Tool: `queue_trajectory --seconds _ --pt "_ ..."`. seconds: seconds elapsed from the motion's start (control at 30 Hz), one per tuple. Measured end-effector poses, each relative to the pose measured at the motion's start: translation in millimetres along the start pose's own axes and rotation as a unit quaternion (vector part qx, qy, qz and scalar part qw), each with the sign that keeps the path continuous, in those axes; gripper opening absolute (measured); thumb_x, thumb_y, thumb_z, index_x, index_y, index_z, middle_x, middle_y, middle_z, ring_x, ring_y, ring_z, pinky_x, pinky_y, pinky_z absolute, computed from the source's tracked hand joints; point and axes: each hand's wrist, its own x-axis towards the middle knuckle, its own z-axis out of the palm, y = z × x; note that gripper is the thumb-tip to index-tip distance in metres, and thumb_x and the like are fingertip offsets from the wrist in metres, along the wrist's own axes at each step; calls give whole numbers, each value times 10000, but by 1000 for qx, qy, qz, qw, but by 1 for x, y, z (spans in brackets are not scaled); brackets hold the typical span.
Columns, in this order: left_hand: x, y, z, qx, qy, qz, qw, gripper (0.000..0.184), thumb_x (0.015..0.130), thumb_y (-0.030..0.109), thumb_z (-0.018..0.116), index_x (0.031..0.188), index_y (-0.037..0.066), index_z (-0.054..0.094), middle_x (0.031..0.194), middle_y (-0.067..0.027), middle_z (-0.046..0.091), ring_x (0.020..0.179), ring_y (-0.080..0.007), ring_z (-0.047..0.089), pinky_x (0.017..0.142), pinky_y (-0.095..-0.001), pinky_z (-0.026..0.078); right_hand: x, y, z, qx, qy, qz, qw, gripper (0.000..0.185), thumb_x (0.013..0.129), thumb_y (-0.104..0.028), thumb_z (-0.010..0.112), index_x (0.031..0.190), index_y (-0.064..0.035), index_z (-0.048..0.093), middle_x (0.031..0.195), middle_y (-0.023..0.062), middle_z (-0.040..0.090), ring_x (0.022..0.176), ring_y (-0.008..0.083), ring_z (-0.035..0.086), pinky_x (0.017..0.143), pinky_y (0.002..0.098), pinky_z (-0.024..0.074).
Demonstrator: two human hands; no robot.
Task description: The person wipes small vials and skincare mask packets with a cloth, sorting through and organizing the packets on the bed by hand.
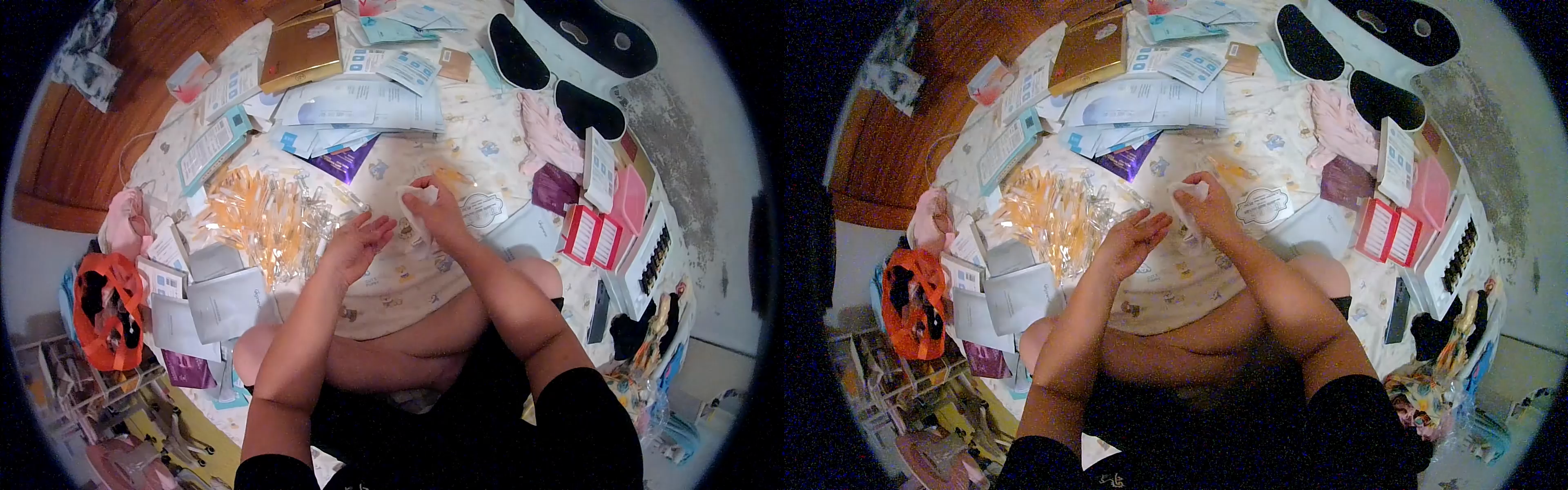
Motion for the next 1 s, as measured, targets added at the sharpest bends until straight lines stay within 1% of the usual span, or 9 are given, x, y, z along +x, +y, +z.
queue_trajectory --seconds 0.1,0.2,0.3,0.5,0.7,0.83,0.9,0.93,1.0 --pt "-6 -4 3 30 -23 54 998 663 836 -61 457 1352 -3 45 1196 -203 420 1076 -288 479 885 -317 447 -14 -3 10 105 -92 39 990 179 781 -120 635 914 -90 520 1050 50 508 958 120 499 817 274 418" --pt "-8 -3 10 96 18 57 994 525 863 -8 441 1324 -7 191 1146 -157 474 1028 -239 504 819 -297 462 -17 5 20 -84 -145 -239 956 181 714 -85 670 839 -73 540 1089 69 498 962 176 513 819 291 412" --pt "-9 -7 13 162 37 31 986 347 922 153 390 1227 -11 374 1106 -118 512 1033 -210 499 873 -337 434 -20 9 21 -207 -135 -322 914 219 699 -150 685 843 -69 541 905 92 553 925 263 539 812 331 421" --pt "-5 -4 11 82 -49 7 995 395 927 318 391 1172 11 439 1077 -71 514 944 -175 532 870 -332 424 -22 -1 22 -172 -63 -256 949 188 732 -155 648 829 -59 519 801 150 593 772 320 574 703 372 444" --pt "-14 -14 22 310 -41 124 942 325 872 169 530 1147 8 466 999 -69 531 902 -137 540 746 -271 459 -12 3 18 -136 103 -161 972 164 775 -152 606 841 -47 498 785 164 594 693 322 577 621 370 450" --pt "-7 -12 16 298 -26 128 946 326 854 75 518 1165 -1 455 915 -57 560 829 -139 569 702 -249 470 -7 10 20 -15 64 -115 991 165 780 -165 602 839 -52 498 745 146 579 675 274 570 624 348 449" --pt "-5 -11 13 261 -7 114 959 317 859 76 506 1163 -1 457 885 -51 567 800 -133 570 692 -245 465 -13 3 17 -16 -43 -144 988 164 772 -120 618 852 -47 494 752 59 546 703 138 535 630 272 433" --pt "-6 -9 11 248 3 114 962 302 865 81 499 1153 0 461 867 -50 570 772 -126 564 673 -241 459 -14 1 16 -17 -44 -144 988 164 772 -120 618 852 -47 494 752 59 546 703 138 535 630 272 433" --pt "-5 -9 8 234 13 115 965 287 870 85 492 1143 1 466 848 -49 573 743 -119 557 655 -237 453 -15 -1 16 -167 -59 -264 948 163 764 -115 617 837 -39 493 747 60 548 701 146 535 639 277 430"
